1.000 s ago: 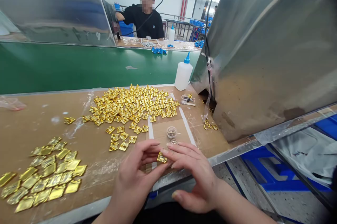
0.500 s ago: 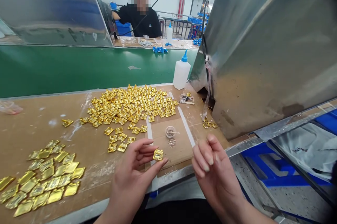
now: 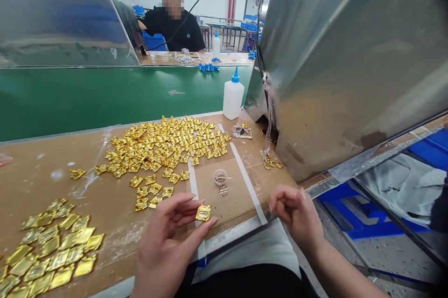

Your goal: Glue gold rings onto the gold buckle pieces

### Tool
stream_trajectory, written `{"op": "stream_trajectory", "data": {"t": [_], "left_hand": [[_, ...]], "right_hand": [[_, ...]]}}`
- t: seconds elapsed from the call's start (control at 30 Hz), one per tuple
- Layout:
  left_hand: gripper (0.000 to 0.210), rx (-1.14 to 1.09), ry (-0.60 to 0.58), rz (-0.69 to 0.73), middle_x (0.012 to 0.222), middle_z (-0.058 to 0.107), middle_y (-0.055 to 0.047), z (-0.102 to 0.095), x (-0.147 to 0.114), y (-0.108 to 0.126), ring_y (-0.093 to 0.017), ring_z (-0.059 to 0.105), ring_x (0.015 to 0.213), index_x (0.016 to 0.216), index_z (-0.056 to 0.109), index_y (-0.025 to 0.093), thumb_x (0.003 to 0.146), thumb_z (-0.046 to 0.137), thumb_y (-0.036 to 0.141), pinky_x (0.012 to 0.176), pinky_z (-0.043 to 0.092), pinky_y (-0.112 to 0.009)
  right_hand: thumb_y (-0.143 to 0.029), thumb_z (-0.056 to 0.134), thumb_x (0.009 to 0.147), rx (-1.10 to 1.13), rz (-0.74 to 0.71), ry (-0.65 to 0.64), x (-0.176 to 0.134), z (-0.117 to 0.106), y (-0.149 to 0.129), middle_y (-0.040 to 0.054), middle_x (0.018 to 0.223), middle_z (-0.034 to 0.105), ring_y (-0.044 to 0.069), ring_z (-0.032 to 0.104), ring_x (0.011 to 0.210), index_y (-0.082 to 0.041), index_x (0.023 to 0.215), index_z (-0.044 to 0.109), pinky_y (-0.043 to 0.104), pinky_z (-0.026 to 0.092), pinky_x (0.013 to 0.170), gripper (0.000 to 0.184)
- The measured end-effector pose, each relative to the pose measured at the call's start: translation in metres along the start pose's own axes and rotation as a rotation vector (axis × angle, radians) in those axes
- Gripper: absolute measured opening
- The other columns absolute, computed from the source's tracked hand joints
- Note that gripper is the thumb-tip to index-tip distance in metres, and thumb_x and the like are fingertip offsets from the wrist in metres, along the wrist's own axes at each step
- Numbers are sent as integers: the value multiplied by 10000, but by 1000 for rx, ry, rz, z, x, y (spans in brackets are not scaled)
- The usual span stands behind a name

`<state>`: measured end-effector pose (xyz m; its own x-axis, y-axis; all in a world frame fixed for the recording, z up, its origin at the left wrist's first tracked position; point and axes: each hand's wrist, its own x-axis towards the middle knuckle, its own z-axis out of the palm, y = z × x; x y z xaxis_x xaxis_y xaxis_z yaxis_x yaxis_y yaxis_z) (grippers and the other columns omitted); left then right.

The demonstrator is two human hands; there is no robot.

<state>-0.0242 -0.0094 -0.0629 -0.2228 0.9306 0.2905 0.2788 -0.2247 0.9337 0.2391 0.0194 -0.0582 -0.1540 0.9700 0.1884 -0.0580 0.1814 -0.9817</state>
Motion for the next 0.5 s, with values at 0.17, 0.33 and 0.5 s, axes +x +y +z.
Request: {"op": "stream_trajectory", "data": {"t": [0.17,0.33,0.5], "left_hand": [[482,14,-33,19,1040,761,-7,1,0,3,-176,752,930,1223,613,294,813,865,289,810,668,-257],[403,5,-48,5,1069,776,-24,1,-2,6,-184,761,863,1179,656,282,830,848,343,791,683,-281],[335,-71,-162,-99,1057,813,-51,-7,-1,-14,-228,793,823,1084,726,262,831,831,455,756,698,-299]], "right_hand": [[-388,476,1061,-254,-357,-108,4,-1,-9,45,802,587,184,560,760,-193,943,657,329,426,711,292],[-211,493,1050,-543,-471,138,9,-13,-2,13,777,593,157,568,696,-222,1041,658,294,436,668,166],[-198,471,1062,-941,-368,289,29,-46,0,92,1062,653,200,660,936,-213,1276,633,323,528,826,270]]}}
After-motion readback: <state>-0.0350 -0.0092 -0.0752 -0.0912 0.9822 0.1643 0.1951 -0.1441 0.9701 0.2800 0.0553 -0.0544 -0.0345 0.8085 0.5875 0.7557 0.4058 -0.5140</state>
